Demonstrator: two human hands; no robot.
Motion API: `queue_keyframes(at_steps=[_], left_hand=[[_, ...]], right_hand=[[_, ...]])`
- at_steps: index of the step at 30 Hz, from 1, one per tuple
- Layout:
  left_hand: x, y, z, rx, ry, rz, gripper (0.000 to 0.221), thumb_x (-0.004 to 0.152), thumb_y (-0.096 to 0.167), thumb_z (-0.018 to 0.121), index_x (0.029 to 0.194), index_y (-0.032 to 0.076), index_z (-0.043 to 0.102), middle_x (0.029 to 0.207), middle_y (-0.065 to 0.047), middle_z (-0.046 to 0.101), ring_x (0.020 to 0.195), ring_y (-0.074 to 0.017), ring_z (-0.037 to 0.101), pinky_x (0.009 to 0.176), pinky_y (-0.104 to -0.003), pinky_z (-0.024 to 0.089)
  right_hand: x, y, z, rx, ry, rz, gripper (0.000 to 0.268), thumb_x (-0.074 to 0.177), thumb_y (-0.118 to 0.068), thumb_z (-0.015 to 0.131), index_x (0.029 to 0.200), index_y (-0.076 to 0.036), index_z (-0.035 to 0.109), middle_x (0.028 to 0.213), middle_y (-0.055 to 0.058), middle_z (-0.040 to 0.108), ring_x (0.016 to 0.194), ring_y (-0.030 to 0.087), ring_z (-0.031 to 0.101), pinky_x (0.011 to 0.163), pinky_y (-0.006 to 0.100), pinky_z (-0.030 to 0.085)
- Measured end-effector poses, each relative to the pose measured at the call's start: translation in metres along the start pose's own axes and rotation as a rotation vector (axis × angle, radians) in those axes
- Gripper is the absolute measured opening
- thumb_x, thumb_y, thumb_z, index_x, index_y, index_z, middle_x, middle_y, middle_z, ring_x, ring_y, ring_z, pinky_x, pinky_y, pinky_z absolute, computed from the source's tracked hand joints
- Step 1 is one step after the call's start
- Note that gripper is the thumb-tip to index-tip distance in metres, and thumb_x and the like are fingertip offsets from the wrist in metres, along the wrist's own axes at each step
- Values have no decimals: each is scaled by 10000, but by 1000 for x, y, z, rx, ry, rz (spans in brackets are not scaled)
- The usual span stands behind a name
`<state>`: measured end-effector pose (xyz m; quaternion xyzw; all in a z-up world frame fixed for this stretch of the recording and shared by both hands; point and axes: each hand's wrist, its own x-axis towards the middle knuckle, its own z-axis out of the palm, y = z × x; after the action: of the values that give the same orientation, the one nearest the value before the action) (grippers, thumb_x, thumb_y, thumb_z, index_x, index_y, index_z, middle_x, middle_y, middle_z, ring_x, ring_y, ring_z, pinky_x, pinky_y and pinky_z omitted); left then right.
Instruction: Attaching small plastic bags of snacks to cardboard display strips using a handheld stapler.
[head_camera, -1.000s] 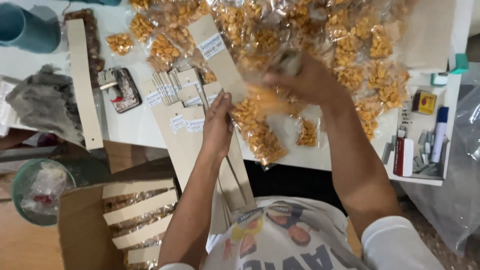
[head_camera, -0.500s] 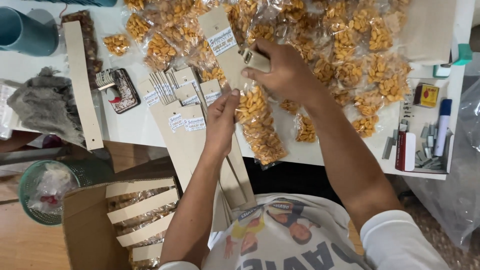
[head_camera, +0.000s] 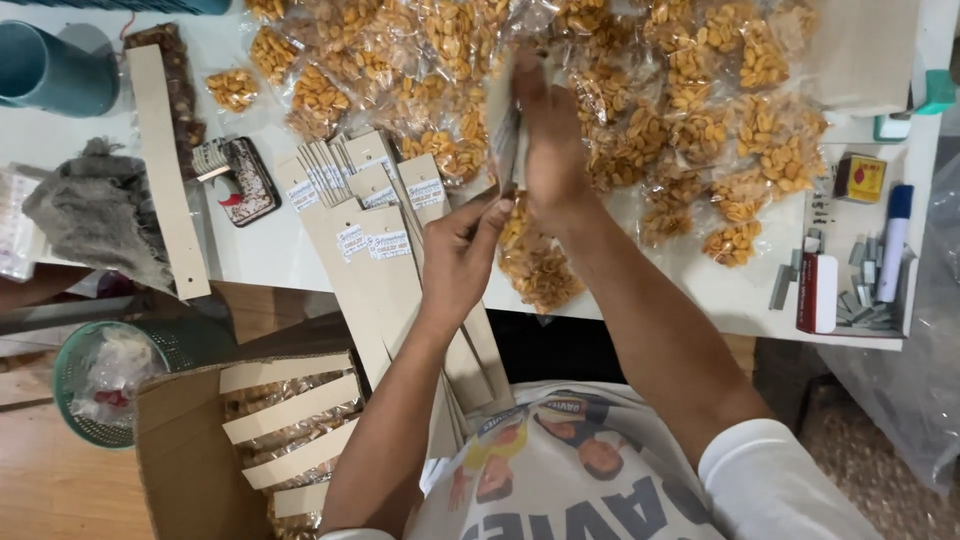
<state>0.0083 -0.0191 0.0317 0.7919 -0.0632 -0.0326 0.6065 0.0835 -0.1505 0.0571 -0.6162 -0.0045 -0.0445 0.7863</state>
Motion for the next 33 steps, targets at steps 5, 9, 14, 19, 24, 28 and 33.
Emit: queue_keyframes(at_steps=[5, 9, 14, 19, 24, 28, 33], left_hand=[[5, 23, -18, -326, -65, -297, 207, 992, 347, 597, 896, 166, 563, 861, 18, 532, 736, -125, 481, 581, -240, 429], [18, 17, -46, -477, 3, -326, 151, 1010, 250, 588, 1041, 106, 551, 880, -22, 594, 713, -138, 577, 591, -245, 516], [44, -37, -54, -811, 216, -449, 550, 1018, 111, 596, 1478, -26, 328, 1041, -127, 657, 865, -282, 781, 655, -364, 679], [41, -36, -49, -822, 182, -503, 654, 1013, 127, 596, 1521, -49, 223, 1097, -251, 684, 825, -316, 782, 634, -389, 699], [36, -33, -45, -849, 175, -506, 497, 1014, 125, 594, 1423, -24, 354, 1094, -284, 698, 784, -354, 777, 550, -378, 690], [35, -34, -39, -850, 145, -498, 356, 1016, 130, 603, 1292, 15, 410, 1057, -293, 712, 762, -353, 775, 534, -371, 676], [32, -30, -25, -879, 129, -511, 306, 1014, 119, 606, 1246, 38, 424, 1040, -299, 717, 745, -349, 771, 510, -361, 663]], right_hand=[[-27, -96, -9, -466, -86, 614, 644, 821, -597, 492, 1342, -219, 514, 1314, 90, 665, 1200, 292, 663, 972, 511, 563], [-82, -3, -80, -642, -109, 741, 676, 822, -539, 718, 1332, -100, 643, 1182, 217, 702, 1148, 392, 658, 1016, 518, 477], [-132, 46, -111, -105, -31, 834, 787, 883, -552, 676, 1436, -25, 484, 1081, 107, 557, 947, 256, 535, 852, 453, 457], [-149, 57, -143, 23, -249, 593, 616, 823, -329, 799, 1351, -64, 626, 988, 30, 641, 814, 148, 535, 753, 388, 447], [-157, 75, -152, 60, -299, 512, 492, 816, 1, 813, 1287, 0, 667, 1091, 98, 715, 943, 173, 617, 900, 428, 498], [-147, 28, -122, -37, -237, 539, 578, 768, -88, 868, 1289, -7, 631, 922, 12, 600, 796, 139, 586, 701, 380, 540], [-127, 12, -97, -95, -132, 525, 431, 827, -176, 858, 1193, -27, 686, 883, -15, 636, 739, 78, 548, 632, 274, 488]])
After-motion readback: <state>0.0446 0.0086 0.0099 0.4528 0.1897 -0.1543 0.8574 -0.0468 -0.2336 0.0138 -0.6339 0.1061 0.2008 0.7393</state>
